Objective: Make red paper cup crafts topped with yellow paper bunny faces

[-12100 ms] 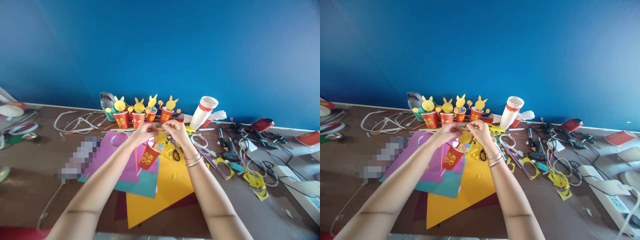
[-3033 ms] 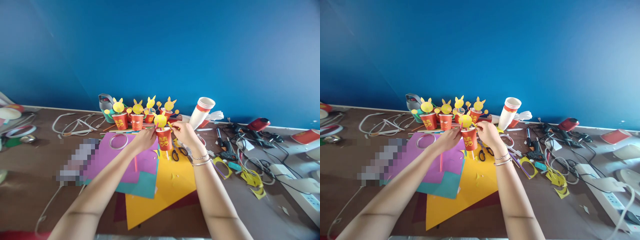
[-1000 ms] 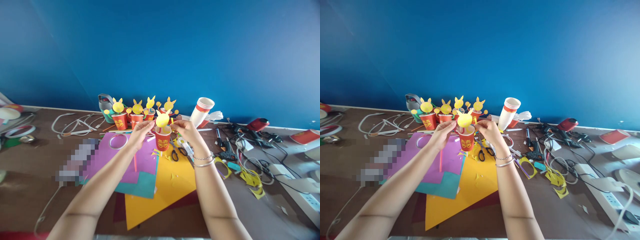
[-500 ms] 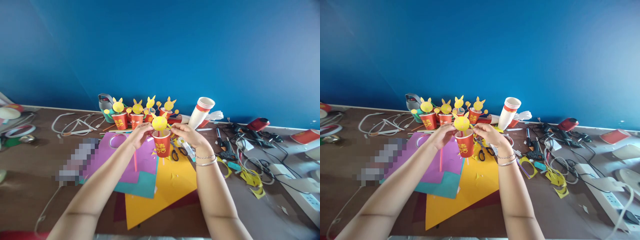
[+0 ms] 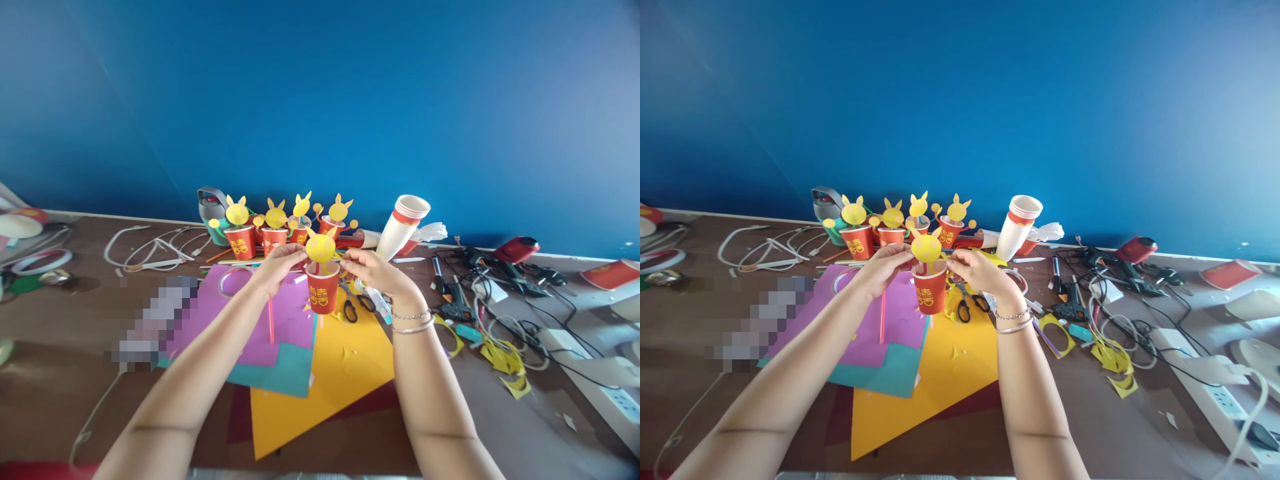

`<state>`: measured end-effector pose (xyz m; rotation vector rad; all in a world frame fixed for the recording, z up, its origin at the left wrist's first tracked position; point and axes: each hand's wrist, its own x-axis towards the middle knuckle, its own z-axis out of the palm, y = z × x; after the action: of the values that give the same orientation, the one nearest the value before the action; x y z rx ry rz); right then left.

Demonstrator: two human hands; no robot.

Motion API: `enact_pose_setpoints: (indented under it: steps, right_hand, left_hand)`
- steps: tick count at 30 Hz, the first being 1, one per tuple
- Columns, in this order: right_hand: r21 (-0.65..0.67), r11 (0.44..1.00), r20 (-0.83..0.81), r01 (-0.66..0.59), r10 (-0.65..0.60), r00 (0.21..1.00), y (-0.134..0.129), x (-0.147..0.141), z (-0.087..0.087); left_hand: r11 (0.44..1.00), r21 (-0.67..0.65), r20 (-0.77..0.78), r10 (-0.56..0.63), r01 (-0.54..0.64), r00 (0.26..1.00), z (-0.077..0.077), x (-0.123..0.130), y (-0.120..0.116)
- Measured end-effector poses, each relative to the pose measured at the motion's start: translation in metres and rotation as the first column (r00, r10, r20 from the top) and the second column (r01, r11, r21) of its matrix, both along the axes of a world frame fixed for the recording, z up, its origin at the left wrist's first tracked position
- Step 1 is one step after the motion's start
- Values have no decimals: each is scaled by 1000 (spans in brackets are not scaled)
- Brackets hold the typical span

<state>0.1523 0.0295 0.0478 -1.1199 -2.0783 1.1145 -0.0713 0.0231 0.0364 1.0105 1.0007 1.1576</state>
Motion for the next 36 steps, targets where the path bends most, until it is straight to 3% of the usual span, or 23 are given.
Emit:
enact_pose_setpoints:
  steps: [5,15,22,29,36]
  right_hand:
    - [-21,999,17,40,-39,999,4,-3,-6]
    - [153,976,25,158,-164,986,-3,-14,1]
    - [73,987,-22,141,-139,990,1,-19,-4]
    - [166,970,-39,181,-177,984,0,-25,-3]
    - [79,975,-53,210,-206,977,-1,-22,-6]
  left_hand:
    - [995,-54,74,87,-83,993,-3,6,0]
    - [997,-13,14,81,-81,997,-7,8,1]
    - [997,3,-20,73,-73,997,-8,11,1]
    - [992,57,-95,122,-117,988,-4,18,-6]
    - [990,100,-73,107,-99,992,-5,18,-5]
